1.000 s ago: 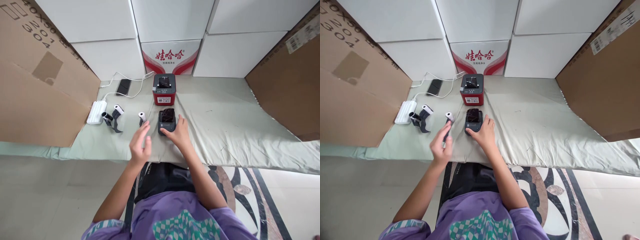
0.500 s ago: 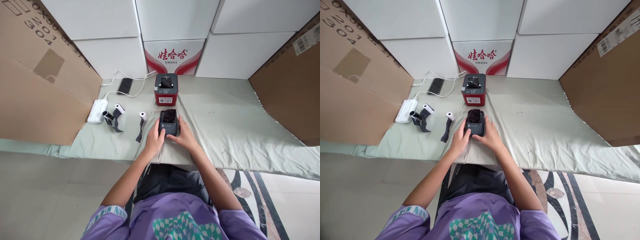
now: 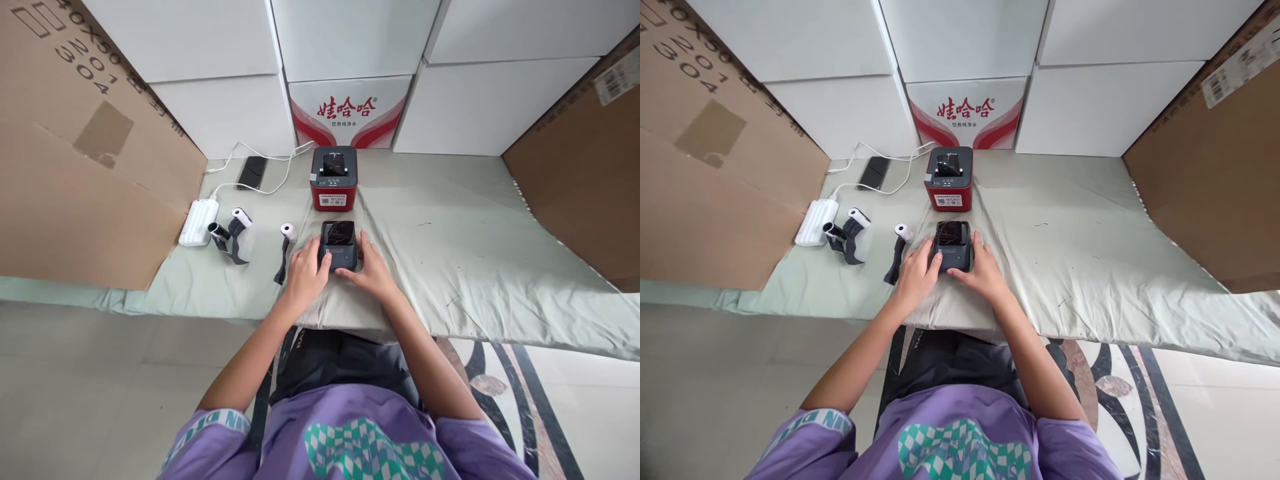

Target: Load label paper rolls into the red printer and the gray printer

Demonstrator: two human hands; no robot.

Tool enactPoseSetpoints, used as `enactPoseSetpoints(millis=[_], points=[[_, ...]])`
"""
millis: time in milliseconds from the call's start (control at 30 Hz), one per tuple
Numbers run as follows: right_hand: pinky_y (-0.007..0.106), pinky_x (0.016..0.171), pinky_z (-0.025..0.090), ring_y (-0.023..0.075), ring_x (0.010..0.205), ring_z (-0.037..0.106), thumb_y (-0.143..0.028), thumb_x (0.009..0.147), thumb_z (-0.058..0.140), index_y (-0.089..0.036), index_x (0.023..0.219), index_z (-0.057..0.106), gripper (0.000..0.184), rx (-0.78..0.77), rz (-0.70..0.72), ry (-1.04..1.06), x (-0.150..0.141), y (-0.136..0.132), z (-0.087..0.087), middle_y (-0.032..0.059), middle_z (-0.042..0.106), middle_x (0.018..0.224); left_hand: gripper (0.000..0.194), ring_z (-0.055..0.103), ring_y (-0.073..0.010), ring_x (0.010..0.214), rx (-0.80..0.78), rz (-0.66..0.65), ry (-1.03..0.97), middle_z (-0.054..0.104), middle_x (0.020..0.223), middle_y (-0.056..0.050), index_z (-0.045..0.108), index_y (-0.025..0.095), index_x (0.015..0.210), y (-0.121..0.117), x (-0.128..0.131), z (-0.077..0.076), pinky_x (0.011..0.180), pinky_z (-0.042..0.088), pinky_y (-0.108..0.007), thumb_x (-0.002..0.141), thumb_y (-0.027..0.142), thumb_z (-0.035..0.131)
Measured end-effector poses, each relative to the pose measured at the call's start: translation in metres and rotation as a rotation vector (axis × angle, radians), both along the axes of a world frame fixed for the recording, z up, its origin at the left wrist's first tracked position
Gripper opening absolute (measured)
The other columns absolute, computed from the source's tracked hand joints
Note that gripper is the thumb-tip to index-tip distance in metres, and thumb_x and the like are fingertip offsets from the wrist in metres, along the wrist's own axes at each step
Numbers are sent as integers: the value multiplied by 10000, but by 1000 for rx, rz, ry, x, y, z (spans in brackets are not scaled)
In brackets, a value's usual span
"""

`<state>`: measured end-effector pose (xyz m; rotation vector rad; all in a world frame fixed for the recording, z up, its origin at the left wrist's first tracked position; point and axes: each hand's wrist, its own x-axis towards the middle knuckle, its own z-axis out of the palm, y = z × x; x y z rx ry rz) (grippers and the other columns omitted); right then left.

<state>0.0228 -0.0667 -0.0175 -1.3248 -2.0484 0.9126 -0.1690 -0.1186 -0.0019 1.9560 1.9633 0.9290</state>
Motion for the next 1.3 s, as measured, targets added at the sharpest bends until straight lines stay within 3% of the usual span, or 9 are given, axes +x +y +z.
enactPoseSetpoints(millis=[367,500,633,767,833,933,1000,1167,1300], points=[[565,1109,480,417,1434,480,-566,774,808,-130,1706,110,1243,-18,-2,0,0,-3,0,208,440,1649,499,501,-251,1507,-50,-79,-271,576,1569,-81,590,199,1507,44,-16,23,1274,386,-448,1038,274,436],[557,1105,488,408,1423,496,-571,770,808,-121,1702,122,1241,-27,-7,-11,0,-4,1,227,460,1625,498,580,-281,1432,-123,-114,-92,578,1569,-74,632,232,1464,65,-20,42,1201,450,-452,1008,182,438],[562,1086,497,406,1400,517,-566,775,807,-154,1704,126,1224,-20,-13,-26,-1,-4,1,213,472,1619,391,715,-312,1191,-151,-133,165,686,1454,-64,770,284,1211,72,-20,58,1045,517,-460,1009,187,450],[558,1092,491,406,1403,504,-569,784,799,-151,1701,140,1204,-7,-4,-18,-1,-4,0,203,459,1631,306,689,-315,1128,-107,-126,295,763,1231,-99,822,249,977,76,-23,69,976,517,-440,959,183,524],[558,1088,491,410,1397,503,-579,784,797,-140,1698,147,1205,-2,0,-13,-1,-4,-1,207,462,1627,281,680,-290,1100,-90,-225,277,748,1142,-103,839,239,963,81,-26,76,967,521,-408,930,196,563],[555,1077,495,411,1375,514,-605,780,793,-134,1695,163,1206,11,6,0,0,-4,-2,215,477,1606,291,707,-217,981,-237,-552,134,753,1064,-51,848,271,1055,91,-33,85,913,538,-323,918,259,592],[554,1069,499,407,1361,525,-610,782,787,-150,1694,174,1191,16,7,4,0,-3,-2,211,485,1594,297,723,-207,951,-323,-625,112,781,1043,-31,841,292,1102,99,-36,88,879,537,-299,913,294,612],[550,1061,505,398,1323,553,-576,776,795,-159,1686,206,1161,5,-8,-8,-1,-4,-1,212,497,1572,262,746,-293,946,-388,-379,506,813,993,-105,844,257,1028,116,-21,94,833,532,-354,860,221,646],[546,1050,511,402,1328,544,-571,772,798,-146,1680,216,1159,19,-7,-6,-1,-4,2,214,524,1544,277,744,-339,1017,-383,-343,705,802,1023,-166,836,199,1029,120,2,102,864,535,-395,819,147,661]])
